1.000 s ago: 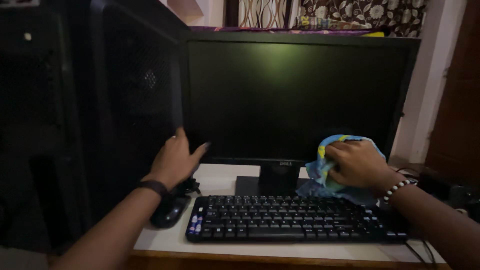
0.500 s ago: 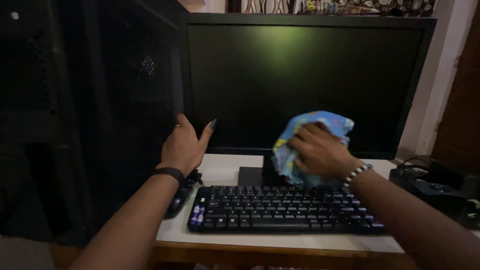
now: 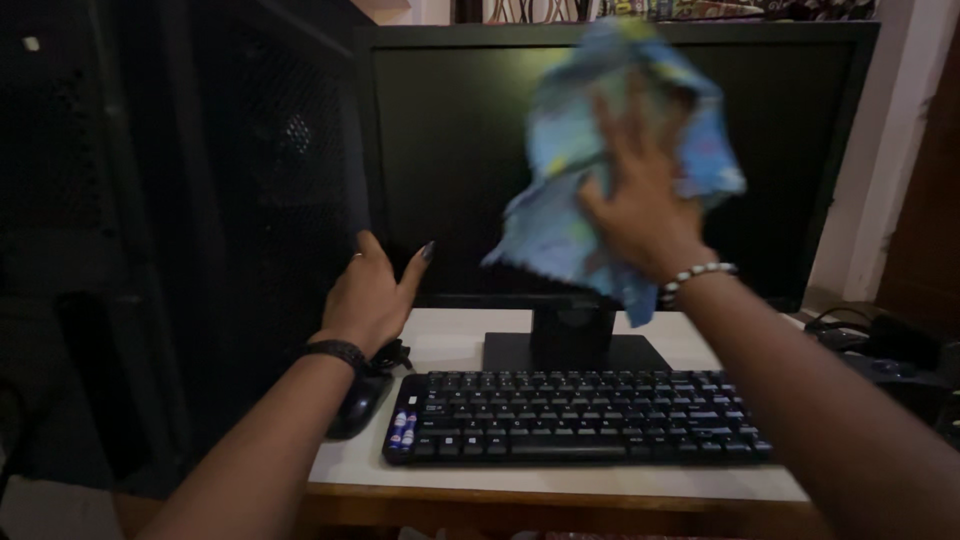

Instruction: The person wipes a computer monitor screen, keyboard, and desk surface using a blue patterned cloth. They move the keyboard aside to clean underneath, then return it to its original position.

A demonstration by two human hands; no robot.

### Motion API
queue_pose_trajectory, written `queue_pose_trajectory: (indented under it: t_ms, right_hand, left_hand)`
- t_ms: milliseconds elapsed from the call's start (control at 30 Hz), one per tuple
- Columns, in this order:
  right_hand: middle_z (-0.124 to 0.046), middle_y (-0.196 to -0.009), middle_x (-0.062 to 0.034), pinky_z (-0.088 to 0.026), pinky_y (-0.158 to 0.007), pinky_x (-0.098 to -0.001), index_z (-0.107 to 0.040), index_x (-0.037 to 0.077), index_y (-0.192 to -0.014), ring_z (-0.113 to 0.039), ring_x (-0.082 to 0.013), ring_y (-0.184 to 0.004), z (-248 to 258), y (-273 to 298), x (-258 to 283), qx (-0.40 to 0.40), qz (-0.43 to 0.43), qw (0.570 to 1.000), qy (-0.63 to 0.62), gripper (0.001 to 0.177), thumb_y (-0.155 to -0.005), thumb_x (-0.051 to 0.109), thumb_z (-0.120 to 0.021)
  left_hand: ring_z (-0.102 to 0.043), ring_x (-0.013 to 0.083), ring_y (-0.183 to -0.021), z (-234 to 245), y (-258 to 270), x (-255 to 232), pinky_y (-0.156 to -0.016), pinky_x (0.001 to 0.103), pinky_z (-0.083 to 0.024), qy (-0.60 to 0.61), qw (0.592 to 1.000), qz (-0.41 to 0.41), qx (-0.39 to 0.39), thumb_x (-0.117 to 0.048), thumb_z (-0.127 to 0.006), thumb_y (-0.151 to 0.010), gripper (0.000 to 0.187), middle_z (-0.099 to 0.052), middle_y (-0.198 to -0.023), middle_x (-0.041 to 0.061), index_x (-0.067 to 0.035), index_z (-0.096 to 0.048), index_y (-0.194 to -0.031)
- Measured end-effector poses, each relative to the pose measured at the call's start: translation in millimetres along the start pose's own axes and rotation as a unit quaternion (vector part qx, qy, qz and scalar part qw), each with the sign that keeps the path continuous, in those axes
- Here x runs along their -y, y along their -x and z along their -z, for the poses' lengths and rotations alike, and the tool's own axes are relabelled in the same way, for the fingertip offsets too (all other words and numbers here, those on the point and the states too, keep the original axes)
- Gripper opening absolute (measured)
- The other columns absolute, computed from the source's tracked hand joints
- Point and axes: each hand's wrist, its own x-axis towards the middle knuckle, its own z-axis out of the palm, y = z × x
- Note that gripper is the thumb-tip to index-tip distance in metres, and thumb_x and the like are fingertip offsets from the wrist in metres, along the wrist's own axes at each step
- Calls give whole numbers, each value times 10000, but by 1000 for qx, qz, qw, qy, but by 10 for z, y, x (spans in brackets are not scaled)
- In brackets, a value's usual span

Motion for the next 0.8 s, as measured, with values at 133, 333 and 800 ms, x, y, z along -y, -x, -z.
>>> queue_pose_trajectory:
  t_ms: [133, 333, 800]
  right_hand:
    - [-10, -1747, -99, -95, -1276, -640, -171, 160, -1687, 59, -440, -1579, -224, 146, -794, -73, -169, 982, -28, 786, -1022, 471, -453]
    - [-97, -1714, -176, -59, -1216, -600, -196, 93, -1633, 73, -418, -1576, -780, 234, -1622, -155, -285, 825, 463, 865, -924, 425, -563]
    - [-208, -1674, -209, -17, -1177, -657, -446, 130, -1520, -65, -416, -1537, -443, 442, -62, -51, 84, 988, 122, 647, -997, 501, -366]
  left_hand:
    - [-746, 337, -918, 38, -27, 7, -723, 399, -633, -12, 1000, -25, -5, -557, -466, -1001, 783, -679, -1090, 286, 108, -339, -1395]
    - [-718, 343, -988, 45, -110, 27, -772, 406, -614, -5, 1000, -14, 17, -594, -455, -987, 893, -633, -1177, 292, 97, -201, -1493]
    - [-768, 270, -842, -50, -59, -70, -637, 343, -638, -10, 999, 34, -7, -596, -412, -1007, 705, -720, -1030, 202, 14, -434, -1359]
